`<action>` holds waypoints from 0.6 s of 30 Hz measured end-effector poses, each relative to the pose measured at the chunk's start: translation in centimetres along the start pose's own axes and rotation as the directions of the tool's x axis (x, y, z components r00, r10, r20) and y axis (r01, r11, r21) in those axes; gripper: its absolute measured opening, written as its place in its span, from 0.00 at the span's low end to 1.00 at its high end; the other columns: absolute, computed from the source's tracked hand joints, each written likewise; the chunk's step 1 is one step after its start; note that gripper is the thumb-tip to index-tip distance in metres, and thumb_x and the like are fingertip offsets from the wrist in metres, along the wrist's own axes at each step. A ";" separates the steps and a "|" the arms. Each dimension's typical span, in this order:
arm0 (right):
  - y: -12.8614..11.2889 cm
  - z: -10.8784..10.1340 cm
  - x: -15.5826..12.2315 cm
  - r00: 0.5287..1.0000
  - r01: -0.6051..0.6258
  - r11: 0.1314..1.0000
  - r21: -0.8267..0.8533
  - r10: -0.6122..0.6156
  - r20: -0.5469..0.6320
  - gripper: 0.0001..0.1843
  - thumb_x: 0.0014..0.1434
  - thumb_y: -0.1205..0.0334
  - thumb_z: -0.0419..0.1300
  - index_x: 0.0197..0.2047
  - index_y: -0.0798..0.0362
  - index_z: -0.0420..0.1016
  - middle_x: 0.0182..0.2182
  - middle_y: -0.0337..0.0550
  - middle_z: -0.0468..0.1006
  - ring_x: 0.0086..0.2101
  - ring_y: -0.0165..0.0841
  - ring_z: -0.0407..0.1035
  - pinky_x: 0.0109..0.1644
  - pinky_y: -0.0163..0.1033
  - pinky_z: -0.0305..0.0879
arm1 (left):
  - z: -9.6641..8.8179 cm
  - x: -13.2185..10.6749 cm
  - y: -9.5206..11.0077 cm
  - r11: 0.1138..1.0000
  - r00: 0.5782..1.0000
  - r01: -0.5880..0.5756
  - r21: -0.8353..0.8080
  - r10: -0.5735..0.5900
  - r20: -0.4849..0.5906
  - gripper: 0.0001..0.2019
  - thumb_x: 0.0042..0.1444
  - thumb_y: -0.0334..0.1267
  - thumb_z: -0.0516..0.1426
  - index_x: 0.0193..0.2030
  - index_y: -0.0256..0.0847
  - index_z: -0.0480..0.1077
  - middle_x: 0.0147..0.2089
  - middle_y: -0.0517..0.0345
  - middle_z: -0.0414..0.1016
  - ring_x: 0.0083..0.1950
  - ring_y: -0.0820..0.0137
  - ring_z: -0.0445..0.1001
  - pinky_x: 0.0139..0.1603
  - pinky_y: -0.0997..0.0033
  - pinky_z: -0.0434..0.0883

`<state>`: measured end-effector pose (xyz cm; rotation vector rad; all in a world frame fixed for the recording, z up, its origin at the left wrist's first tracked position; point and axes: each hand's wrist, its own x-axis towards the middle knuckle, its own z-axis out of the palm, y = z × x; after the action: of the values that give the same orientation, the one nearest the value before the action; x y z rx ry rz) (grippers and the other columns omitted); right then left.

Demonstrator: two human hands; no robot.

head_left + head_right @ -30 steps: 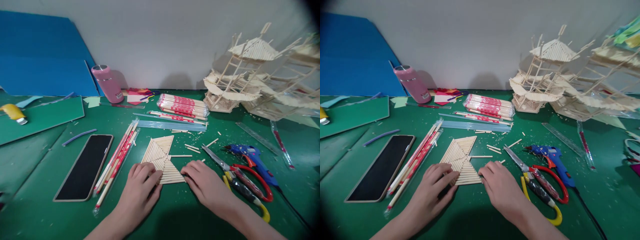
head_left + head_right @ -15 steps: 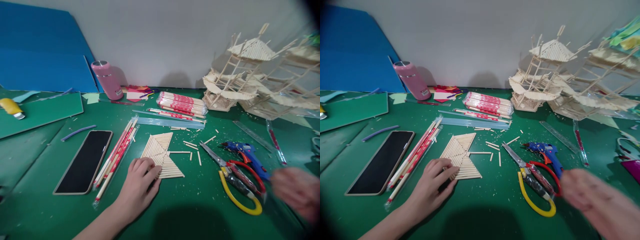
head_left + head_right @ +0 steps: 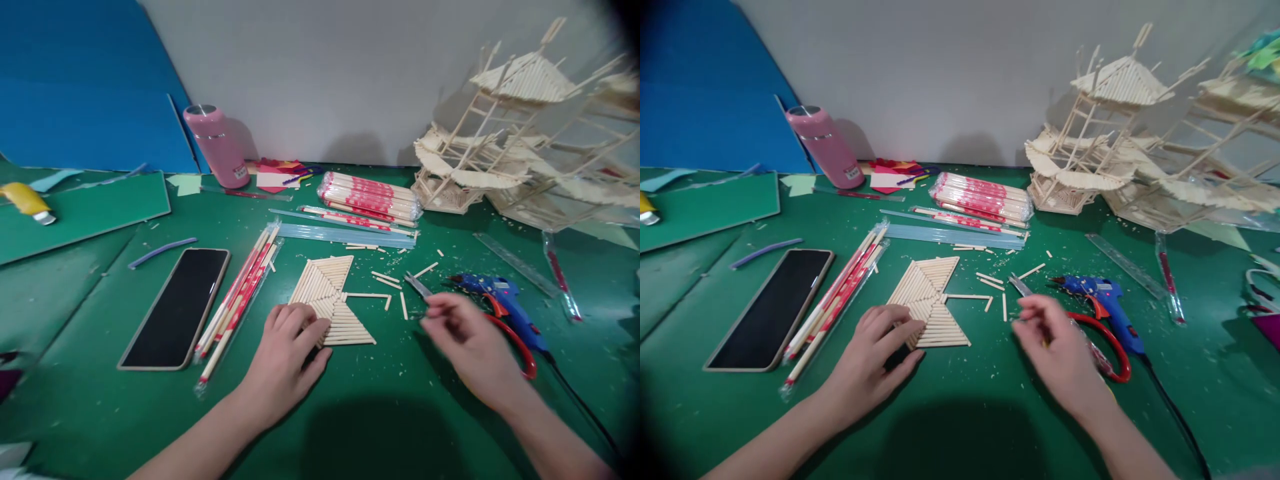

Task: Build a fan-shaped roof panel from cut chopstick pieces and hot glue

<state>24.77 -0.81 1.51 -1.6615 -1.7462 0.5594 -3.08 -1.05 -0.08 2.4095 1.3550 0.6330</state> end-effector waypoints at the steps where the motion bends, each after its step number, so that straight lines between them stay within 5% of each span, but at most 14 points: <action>1: -0.6 1.4 -0.2 0.994 0.019 1.000 0.004 -0.020 0.104 0.12 0.53 0.62 0.59 0.42 0.48 0.68 0.30 0.40 0.73 0.28 0.30 0.68 0.30 0.34 0.68 | 0.0 0.0 0.0 1.000 1.000 0.004 -0.005 -0.004 0.001 0.11 0.54 0.32 0.52 0.45 0.41 0.65 0.42 0.50 0.66 0.46 0.61 0.64 0.48 0.55 0.61; 6: -2.6 4.9 -1.0 0.937 0.183 0.978 -0.102 -0.142 0.320 0.10 0.54 0.59 0.57 0.41 0.50 0.68 0.38 0.44 0.72 0.36 0.35 0.66 0.37 0.41 0.65 | 0.1 -0.1 -0.1 0.999 1.000 -0.001 -0.038 0.001 0.002 0.13 0.52 0.32 0.53 0.46 0.40 0.64 0.44 0.50 0.66 0.48 0.61 0.63 0.49 0.55 0.60; 18: -2.4 5.4 -0.8 0.925 0.244 0.957 -0.159 -0.180 0.335 0.05 0.56 0.59 0.56 0.34 0.48 0.71 0.33 0.40 0.72 0.36 0.35 0.65 0.38 0.40 0.58 | 0.2 0.0 0.1 1.000 1.000 0.014 -0.019 -0.015 -0.021 0.06 0.56 0.33 0.51 0.36 0.40 0.69 0.39 0.52 0.66 0.44 0.62 0.63 0.45 0.57 0.61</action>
<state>19.22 -1.10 -0.73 -1.5461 -2.2514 0.5923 -2.88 -1.08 -0.15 2.3825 1.3676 0.6663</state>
